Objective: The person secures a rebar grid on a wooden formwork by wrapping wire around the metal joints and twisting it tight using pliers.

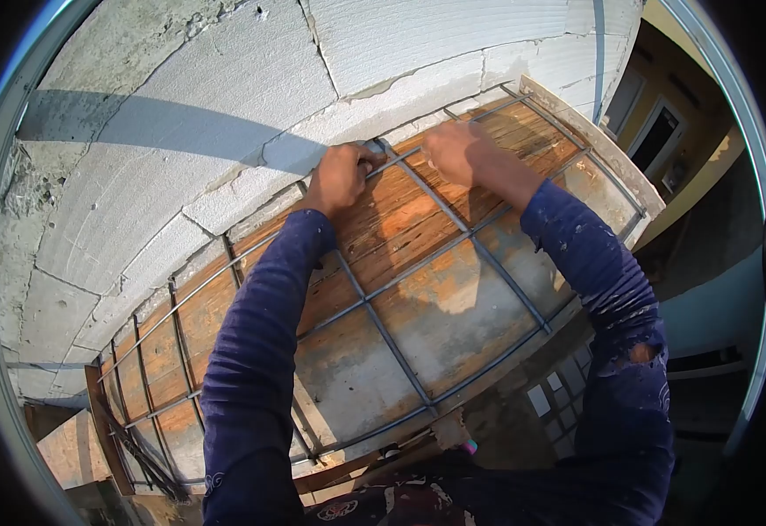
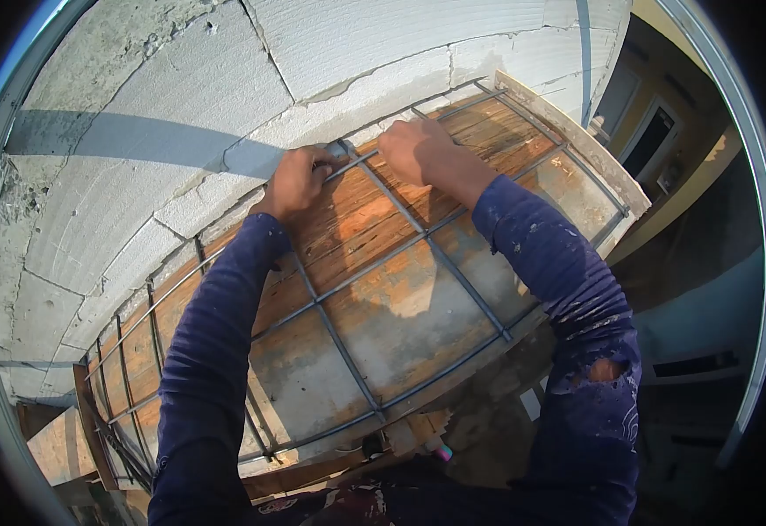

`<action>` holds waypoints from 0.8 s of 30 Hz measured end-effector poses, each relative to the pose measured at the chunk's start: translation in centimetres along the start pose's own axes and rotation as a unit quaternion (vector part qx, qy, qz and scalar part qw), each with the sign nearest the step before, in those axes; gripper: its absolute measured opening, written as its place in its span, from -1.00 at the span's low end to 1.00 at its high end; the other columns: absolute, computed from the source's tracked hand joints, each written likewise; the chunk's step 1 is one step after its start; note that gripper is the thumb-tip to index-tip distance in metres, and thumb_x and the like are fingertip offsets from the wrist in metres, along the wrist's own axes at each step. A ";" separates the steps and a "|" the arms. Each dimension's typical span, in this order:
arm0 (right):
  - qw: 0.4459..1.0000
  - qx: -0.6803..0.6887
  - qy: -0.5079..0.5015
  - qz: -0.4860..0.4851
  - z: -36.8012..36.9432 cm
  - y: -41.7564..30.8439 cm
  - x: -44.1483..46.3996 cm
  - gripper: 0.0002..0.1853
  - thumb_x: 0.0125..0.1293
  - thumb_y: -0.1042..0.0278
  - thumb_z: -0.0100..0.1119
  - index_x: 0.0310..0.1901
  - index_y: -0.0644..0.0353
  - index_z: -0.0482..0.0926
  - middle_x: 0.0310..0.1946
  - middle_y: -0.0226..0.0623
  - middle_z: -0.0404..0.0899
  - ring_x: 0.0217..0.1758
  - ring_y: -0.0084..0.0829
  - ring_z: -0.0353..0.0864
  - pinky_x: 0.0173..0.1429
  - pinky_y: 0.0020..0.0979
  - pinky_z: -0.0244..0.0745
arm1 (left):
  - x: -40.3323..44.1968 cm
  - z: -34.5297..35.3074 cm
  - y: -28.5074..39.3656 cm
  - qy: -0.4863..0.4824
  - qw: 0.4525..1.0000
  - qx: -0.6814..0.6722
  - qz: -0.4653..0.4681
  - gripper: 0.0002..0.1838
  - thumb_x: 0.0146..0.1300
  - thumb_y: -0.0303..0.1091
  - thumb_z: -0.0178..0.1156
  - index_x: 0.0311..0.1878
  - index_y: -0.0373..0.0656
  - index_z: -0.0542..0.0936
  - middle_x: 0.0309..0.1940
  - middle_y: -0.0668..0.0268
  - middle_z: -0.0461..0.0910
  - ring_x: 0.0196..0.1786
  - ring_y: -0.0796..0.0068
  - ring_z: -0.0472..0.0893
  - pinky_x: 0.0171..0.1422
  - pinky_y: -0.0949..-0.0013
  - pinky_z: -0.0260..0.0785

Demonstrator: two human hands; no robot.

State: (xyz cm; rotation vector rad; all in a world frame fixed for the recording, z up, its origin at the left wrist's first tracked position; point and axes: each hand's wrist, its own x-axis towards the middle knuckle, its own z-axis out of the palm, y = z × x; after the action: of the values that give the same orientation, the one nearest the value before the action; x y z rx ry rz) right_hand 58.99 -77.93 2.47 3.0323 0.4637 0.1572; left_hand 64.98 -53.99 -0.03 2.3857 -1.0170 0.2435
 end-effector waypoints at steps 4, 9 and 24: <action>1.000 0.025 -0.014 0.011 -0.8 -1.4 0.4 -0.82 0.33 0.43 0.18 -0.15 0.23 0.75 -0.09 -0.02 0.77 -0.01 -0.03 0.79 0.05 -0.07 0.70 | 1.1 0.2 -0.9 -0.054 0.998 0.032 0.003 -0.76 0.34 -0.48 0.23 0.00 -0.16 0.79 -0.16 -0.09 0.75 -0.03 -0.11 0.73 0.16 0.03 0.56; 0.987 0.106 0.120 0.013 3.0 -0.7 0.2 -0.84 0.33 0.41 0.21 -0.17 0.18 0.76 -0.11 -0.04 0.76 0.06 -0.04 0.76 0.10 -0.06 0.68 | 2.8 1.0 -1.0 -0.108 0.983 0.146 -0.022 -0.75 0.30 -0.39 0.32 0.02 -0.11 0.79 -0.11 -0.01 0.76 -0.03 -0.09 0.73 0.14 0.03 0.56; 0.974 0.074 0.212 0.014 5.2 -1.5 -0.3 -0.93 0.23 0.45 0.28 -0.32 0.20 0.73 -0.21 -0.12 0.73 0.00 -0.08 0.74 0.05 -0.09 0.69 | 3.1 2.1 0.8 -0.028 0.990 0.086 -0.107 -0.81 0.33 -0.31 0.30 -0.08 -0.10 0.80 -0.16 -0.01 0.77 -0.06 -0.12 0.73 0.09 0.02 0.55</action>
State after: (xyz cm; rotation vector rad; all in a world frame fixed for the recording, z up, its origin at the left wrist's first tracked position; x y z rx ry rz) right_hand 58.86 -76.86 -2.85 3.1450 0.4761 0.8167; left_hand 66.51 -57.53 -0.39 2.6483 -0.7826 0.1920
